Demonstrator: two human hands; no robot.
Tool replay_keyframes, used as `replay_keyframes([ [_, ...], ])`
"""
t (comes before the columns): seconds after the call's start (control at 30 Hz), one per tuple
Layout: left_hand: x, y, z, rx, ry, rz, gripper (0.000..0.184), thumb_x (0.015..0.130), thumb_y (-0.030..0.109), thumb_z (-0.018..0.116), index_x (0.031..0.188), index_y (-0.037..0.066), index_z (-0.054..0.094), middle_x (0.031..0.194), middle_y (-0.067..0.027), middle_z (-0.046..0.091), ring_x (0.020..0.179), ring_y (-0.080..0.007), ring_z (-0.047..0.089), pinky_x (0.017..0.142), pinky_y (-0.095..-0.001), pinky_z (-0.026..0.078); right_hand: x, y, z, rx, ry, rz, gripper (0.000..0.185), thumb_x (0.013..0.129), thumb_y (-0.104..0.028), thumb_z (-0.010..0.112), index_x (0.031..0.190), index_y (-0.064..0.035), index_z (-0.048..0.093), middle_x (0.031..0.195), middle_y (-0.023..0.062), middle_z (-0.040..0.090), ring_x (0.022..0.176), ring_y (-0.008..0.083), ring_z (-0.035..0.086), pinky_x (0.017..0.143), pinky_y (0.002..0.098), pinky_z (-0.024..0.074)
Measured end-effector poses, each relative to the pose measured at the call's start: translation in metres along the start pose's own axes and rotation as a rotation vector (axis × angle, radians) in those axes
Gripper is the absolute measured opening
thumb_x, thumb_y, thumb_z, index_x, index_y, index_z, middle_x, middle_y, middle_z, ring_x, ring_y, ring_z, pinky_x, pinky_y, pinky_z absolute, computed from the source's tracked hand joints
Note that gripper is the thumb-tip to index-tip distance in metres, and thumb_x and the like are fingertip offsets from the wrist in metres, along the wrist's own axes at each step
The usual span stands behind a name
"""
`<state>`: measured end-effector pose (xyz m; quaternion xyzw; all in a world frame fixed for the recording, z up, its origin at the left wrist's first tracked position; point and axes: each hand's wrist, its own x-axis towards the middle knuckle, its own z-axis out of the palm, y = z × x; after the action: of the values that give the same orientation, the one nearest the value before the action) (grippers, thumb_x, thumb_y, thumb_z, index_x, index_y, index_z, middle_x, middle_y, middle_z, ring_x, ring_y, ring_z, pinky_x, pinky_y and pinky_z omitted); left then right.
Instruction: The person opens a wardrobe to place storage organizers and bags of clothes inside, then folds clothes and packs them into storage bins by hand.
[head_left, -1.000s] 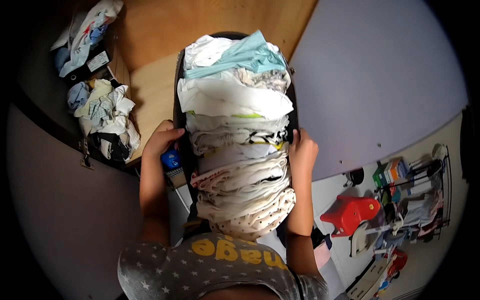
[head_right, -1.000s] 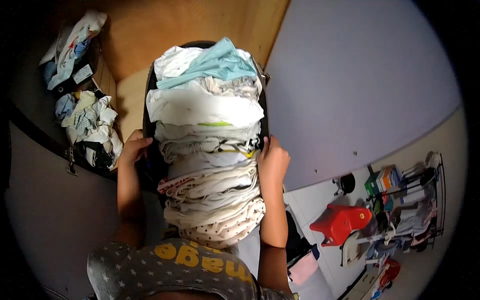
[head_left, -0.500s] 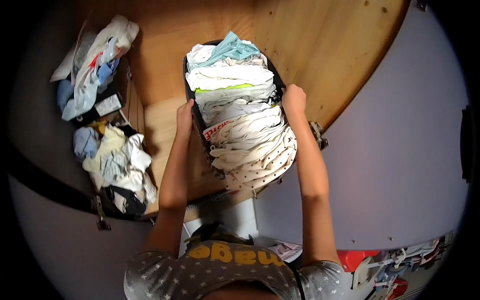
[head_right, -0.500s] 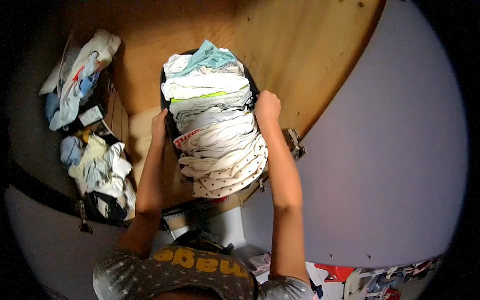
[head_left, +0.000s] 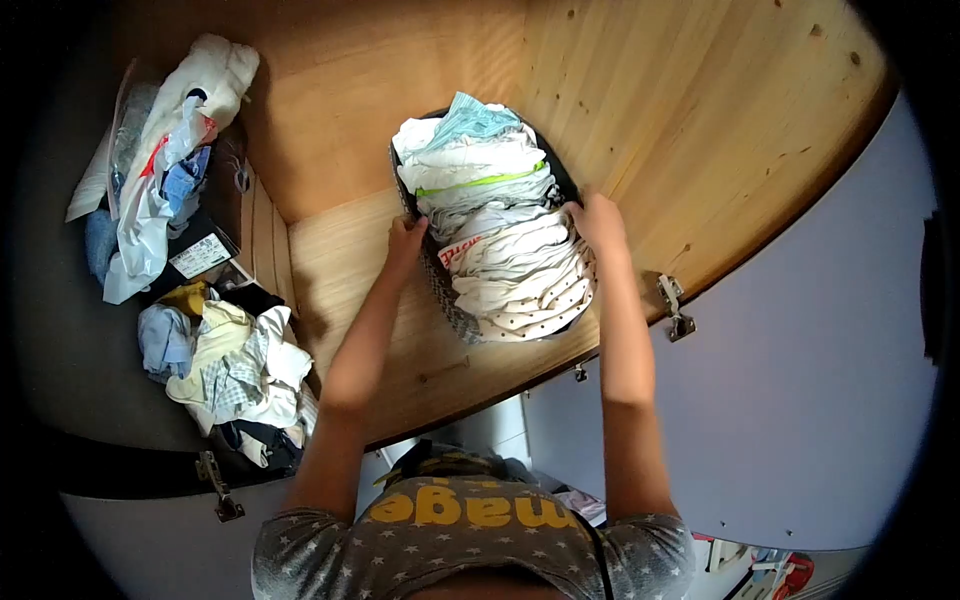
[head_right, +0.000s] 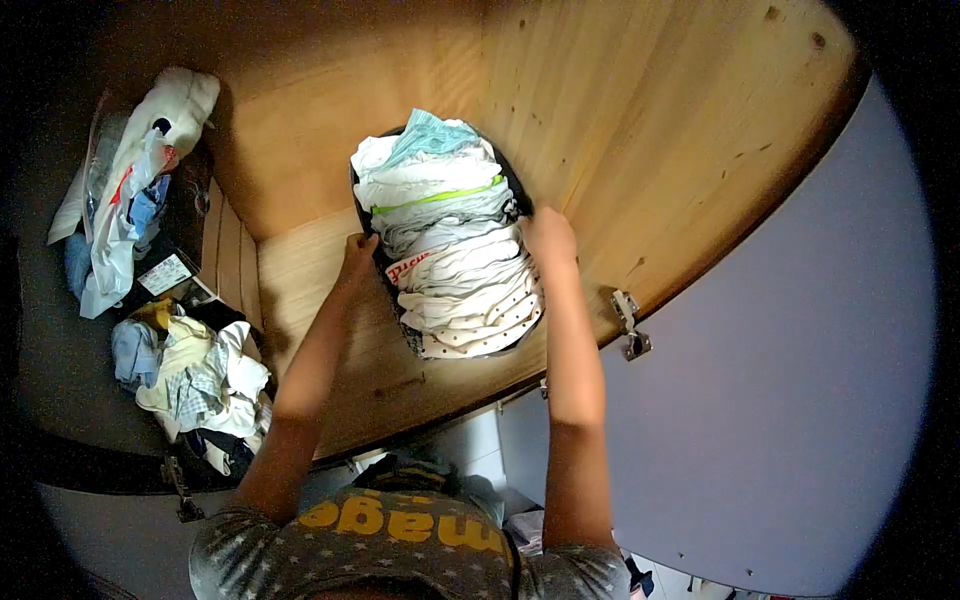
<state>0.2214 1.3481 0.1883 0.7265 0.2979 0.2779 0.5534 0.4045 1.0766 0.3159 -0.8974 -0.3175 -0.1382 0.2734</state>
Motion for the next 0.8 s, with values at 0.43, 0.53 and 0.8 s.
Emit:
replay_keyframes([
  [0.43,-0.029,-0.044,0.059,0.012,0.167,0.011,0.060,0.083,0.015,0.048,0.136,0.001,0.023,0.133,-0.0212,0.033,0.124,-0.0308,0.033,0.101,-0.0395,0.029,-0.081,0.001,0.012,0.198,0.039,0.366,0.043,0.088,-0.027,0.043,0.128,-0.0112,0.046,0.103,0.0268,0.058,0.094,0.0416,0.056,0.084,0.0454,0.0436],
  [0.53,-0.035,-0.027,0.057,0.010,0.234,0.014,0.058,0.082,0.009,0.047,0.135,0.001,0.024,0.132,-0.0205,0.034,0.124,-0.0301,0.034,0.100,-0.0395,0.031,-0.092,0.007,0.005,0.317,0.040,0.339,0.044,0.090,-0.030,0.043,0.127,-0.0082,0.047,0.107,0.0259,0.057,0.101,0.0397,0.055,0.088,0.0419,0.0421],
  [0.8,-0.201,0.095,0.095,0.178,0.261,0.712,0.050,0.079,0.000,0.048,0.126,0.002,0.034,0.132,-0.0189,0.033,0.122,-0.0305,0.035,0.099,-0.0415,0.031,-0.209,0.020,0.005,0.814,0.387,0.404,0.037,0.095,-0.026,0.041,0.118,0.0018,0.050,0.114,0.0194,0.057,0.107,0.0277,0.053,0.092,0.0338,0.0394],
])
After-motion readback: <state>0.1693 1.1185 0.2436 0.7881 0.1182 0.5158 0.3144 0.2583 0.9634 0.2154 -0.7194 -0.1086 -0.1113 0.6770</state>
